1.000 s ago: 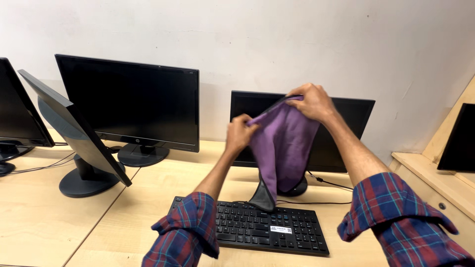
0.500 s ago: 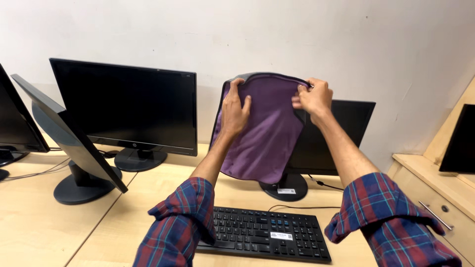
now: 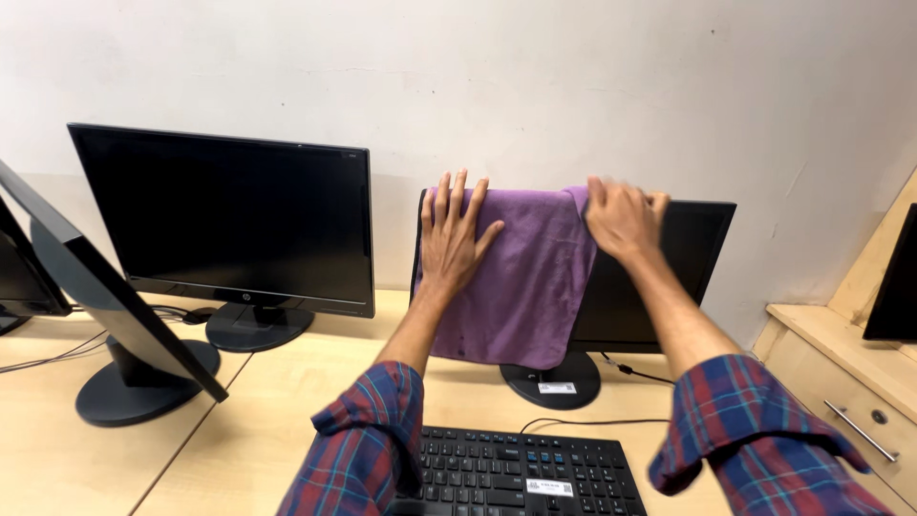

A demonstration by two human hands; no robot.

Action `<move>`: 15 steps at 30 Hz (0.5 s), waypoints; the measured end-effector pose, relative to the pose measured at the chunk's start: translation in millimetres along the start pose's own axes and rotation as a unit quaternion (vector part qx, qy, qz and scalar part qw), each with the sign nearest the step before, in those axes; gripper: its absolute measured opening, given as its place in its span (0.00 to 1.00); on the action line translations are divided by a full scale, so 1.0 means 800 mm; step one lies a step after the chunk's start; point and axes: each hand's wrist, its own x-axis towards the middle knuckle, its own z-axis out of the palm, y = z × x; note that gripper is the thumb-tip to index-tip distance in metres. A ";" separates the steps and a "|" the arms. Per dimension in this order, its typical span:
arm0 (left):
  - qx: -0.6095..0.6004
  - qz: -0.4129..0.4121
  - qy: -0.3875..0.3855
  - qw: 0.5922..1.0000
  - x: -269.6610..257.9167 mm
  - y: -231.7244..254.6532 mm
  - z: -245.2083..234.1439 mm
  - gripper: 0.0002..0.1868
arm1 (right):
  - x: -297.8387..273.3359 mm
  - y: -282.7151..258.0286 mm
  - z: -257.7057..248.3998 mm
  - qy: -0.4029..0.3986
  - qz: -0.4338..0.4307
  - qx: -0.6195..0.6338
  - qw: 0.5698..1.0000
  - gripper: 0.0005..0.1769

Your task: The person wipes a keyboard and a computer monitor with a purple cloth, turning the keyboard over to clean the back and wiping all sides of the monitor frame and screen.

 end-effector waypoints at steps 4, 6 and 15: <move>0.011 -0.028 0.037 0.999 -0.022 0.008 0.018 0.39 | 0.004 0.040 0.003 0.004 -0.095 0.030 0.995 0.34; 0.015 -0.048 0.033 0.998 -0.032 0.014 0.026 0.38 | 0.008 0.047 0.014 0.039 -0.122 0.052 0.990 0.36; 0.034 -0.099 0.022 0.994 -0.074 0.029 0.057 0.36 | 0.014 0.052 0.028 0.077 -0.128 0.064 0.987 0.34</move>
